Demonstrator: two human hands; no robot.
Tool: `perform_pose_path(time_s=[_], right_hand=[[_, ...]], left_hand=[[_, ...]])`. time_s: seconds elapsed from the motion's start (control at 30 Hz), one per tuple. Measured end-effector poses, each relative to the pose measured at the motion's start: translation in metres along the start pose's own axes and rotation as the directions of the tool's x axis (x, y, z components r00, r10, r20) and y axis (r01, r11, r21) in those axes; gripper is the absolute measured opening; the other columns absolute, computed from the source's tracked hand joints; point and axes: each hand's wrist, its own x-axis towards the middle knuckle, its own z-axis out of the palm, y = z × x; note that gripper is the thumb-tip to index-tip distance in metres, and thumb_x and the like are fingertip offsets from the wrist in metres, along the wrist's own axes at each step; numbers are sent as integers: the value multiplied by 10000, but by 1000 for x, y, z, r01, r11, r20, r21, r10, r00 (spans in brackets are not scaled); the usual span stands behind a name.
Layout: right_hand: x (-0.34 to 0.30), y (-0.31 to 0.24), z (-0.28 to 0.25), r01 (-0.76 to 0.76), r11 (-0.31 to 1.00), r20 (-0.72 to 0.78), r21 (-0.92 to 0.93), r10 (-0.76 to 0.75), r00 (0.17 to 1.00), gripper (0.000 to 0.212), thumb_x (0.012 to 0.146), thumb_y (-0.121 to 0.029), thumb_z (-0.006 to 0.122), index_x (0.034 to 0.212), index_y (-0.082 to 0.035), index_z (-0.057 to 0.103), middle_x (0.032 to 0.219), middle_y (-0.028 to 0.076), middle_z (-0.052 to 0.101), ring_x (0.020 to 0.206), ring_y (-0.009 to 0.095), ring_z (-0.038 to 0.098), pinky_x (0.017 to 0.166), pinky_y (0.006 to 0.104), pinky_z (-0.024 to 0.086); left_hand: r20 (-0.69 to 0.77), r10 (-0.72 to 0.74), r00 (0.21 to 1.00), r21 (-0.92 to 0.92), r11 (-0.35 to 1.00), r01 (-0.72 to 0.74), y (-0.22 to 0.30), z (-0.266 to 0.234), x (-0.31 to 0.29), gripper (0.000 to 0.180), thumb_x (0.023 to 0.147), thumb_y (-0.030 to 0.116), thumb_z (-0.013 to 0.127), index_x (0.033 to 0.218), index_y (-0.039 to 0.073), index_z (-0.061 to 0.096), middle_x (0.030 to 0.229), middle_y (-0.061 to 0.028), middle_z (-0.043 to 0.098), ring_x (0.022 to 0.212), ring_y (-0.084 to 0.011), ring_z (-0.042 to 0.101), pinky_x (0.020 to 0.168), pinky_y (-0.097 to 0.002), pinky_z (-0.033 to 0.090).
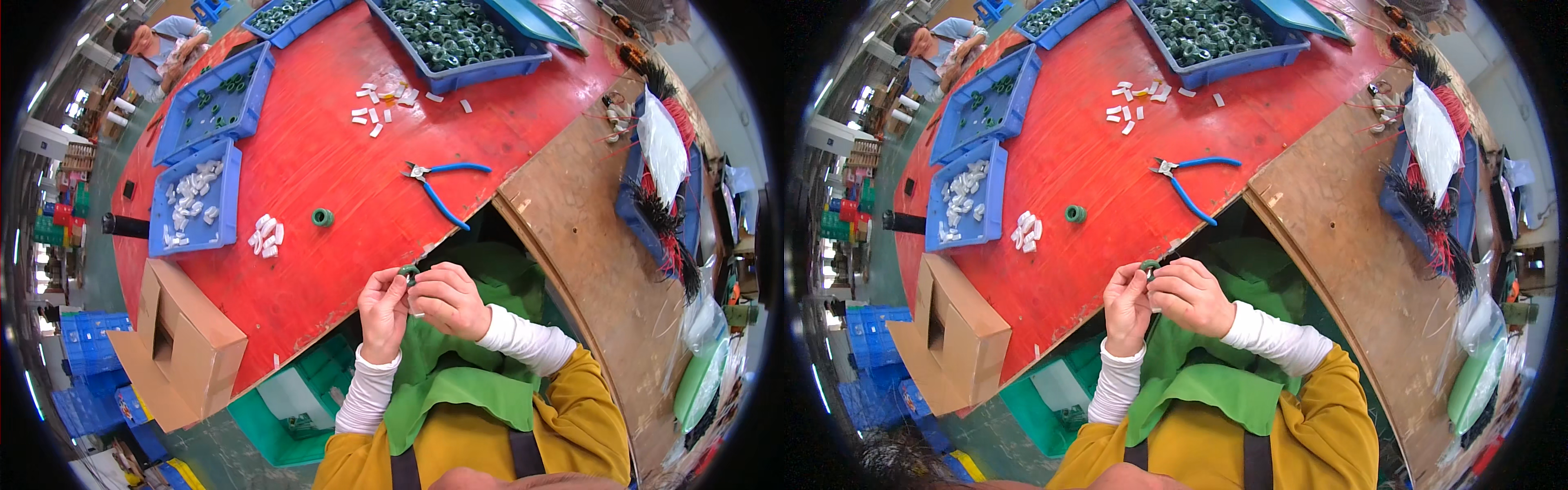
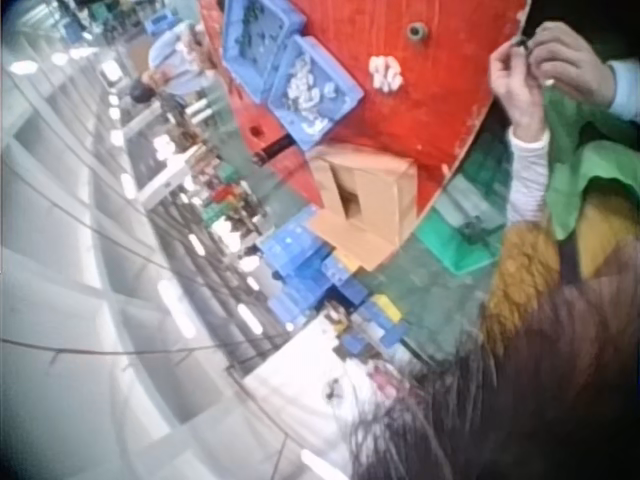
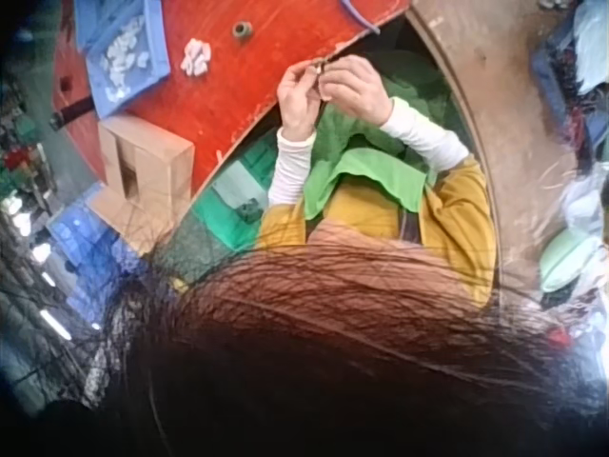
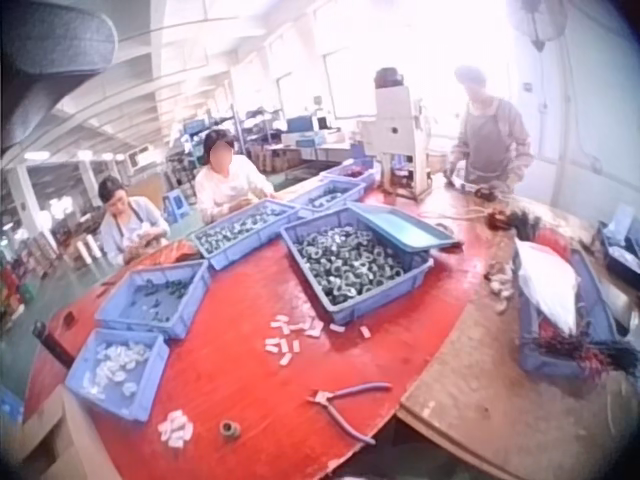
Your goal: The person assembles small green plastic housings and white plastic inserts by hand, taking parts from plastic bins and pressing them together.
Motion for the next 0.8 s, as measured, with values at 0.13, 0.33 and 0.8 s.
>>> perform_pose_path(time_s=[0.13,0.33,0.8], right_hand=[[0,-1,-3,15,1000,4,12,-16,1000,245,677,-88,697,894,-55,588,963,66,622,1001,245,625,876,422,489],[3,-4,-6,-43,998,77,38,40,996,281,728,-23,711,897,-75,492,919,59,624,975,254,651,923,450,454],[24,-15,-8,-68,972,362,-226,149,920,262,708,-69,653,889,-58,465,825,67,539,890,241,621,1013,527,378]], left_hand=[[24,3,1000,19,1000,-3,1,0,-1,129,930,67,576,1050,20,564,973,-100,661,832,-158,645,734,-275,525],[29,16,999,62,998,-18,3,2,-3,130,923,63,589,1039,15,557,950,-99,654,795,-162,646,687,-286,540],[-61,264,963,291,927,-236,-11,11,-1,101,895,51,638,970,9,584,827,-36,646,703,-65,580,584,-185,453]])
